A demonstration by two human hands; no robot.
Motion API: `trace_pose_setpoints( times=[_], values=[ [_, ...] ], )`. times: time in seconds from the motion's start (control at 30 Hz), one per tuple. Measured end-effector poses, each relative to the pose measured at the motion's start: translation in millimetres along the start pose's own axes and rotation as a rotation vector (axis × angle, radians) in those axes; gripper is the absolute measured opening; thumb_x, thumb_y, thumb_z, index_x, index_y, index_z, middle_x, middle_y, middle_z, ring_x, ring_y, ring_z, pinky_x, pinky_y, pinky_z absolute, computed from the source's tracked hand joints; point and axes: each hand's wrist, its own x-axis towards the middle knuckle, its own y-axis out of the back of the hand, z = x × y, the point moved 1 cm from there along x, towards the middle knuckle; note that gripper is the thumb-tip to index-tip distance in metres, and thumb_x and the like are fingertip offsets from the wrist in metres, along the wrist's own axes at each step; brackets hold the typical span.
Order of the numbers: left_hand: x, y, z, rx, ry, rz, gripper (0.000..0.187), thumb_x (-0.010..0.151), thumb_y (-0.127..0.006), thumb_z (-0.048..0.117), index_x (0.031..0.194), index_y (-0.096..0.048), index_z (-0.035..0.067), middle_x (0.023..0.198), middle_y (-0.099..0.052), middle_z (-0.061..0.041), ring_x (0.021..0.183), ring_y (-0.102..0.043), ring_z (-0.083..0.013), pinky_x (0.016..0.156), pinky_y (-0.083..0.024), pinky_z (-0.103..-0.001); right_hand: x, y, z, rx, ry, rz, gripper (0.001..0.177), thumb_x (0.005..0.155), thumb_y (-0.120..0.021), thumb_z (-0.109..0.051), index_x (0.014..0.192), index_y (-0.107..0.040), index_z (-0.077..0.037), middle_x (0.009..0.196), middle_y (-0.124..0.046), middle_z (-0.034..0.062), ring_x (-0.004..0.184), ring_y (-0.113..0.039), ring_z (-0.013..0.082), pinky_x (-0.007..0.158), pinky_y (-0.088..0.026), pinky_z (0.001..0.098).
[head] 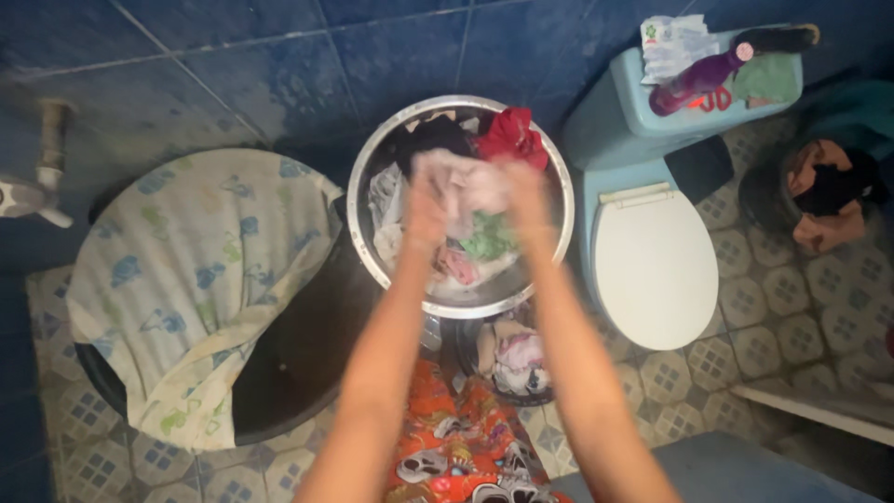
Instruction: The person hand-washes clothes in a metal basin filled with soapy water. They scrub and rinse multiple garments, including a pink cloth, black cloth, red cloth, and green cloth, using a green scoop to pour water and a purple bottle to add detergent.
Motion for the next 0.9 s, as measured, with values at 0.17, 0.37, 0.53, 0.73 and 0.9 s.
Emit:
trace_pose_setpoints(
  times=[0.17, 0.37, 0.53, 0.73, 0.9],
  values=[
    [0.9, -5.0, -52.1, 0.272, 0.1, 0.06, 0.044, 0.103, -0.062, 0.04, 0.13, -0.062, 0.005, 0.115, -0.07, -0.008, 0.103, -0.068, -0.0217, 0.089, -0.058, -0.038, 12.6, -81.9, -4.2, -0.155, 0.13, 0.167, 0.02, 0.095, -0.064, -0.021, 0.081, -0.063, -0.007, 0.08, -0.065, 0.017, 0.075, -0.064, 0.0382, 0.066, -0.051, 0.0524],
    [-14.6, -62.4, -9.0, 0.537, 0.218, -0.053, 0.04, 0.104, -0.058, 0.035, 0.129, -0.061, 0.004, 0.112, -0.07, -0.006, 0.097, -0.068, -0.0196, 0.082, -0.061, -0.038, 26.7, -20.0, 59.0, 0.418, -0.117, 0.092, 0.033, 0.104, -0.062, -0.031, 0.119, -0.068, -0.002, 0.104, -0.072, 0.0094, 0.092, -0.066, 0.0221, 0.08, -0.052, 0.0378],
    [4.5, -93.9, -7.2, 0.312, 0.145, -0.177, 0.039, 0.096, -0.063, 0.01, 0.134, -0.057, 0.005, 0.123, -0.067, -0.007, 0.11, -0.071, -0.0175, 0.092, -0.062, -0.038, -6.2, -42.4, 71.5, 0.802, -0.365, 0.218, 0.025, 0.099, -0.065, -0.024, 0.115, -0.071, -0.005, 0.099, -0.071, 0.003, 0.089, -0.066, 0.0139, 0.081, -0.052, 0.0276],
    [16.7, -101.8, 1.9, 0.979, -0.197, -0.249, 0.061, 0.087, -0.081, 0.006, 0.141, -0.056, -0.001, 0.128, -0.063, -0.018, 0.115, -0.063, -0.0273, 0.096, -0.054, -0.039, -9.9, -25.3, 55.0, 0.686, -0.256, -0.005, 0.016, 0.097, -0.073, -0.014, 0.109, -0.07, -0.004, 0.094, -0.067, -0.0004, 0.085, -0.061, 0.0083, 0.075, -0.049, 0.0246],
    [-10.2, -143.0, 10.2, 2.09, -1.11, -0.078, 0.066, 0.068, -0.085, 0.023, 0.125, -0.056, 0.008, 0.114, -0.065, -0.018, 0.108, -0.064, -0.0375, 0.092, -0.051, -0.042, 32.1, 62.0, 3.3, 0.7, -0.222, -0.131, 0.01, 0.093, -0.074, -0.013, 0.099, -0.071, -0.005, 0.091, -0.07, -0.0021, 0.082, -0.064, 0.0056, 0.072, -0.051, 0.0223]
  ],
)
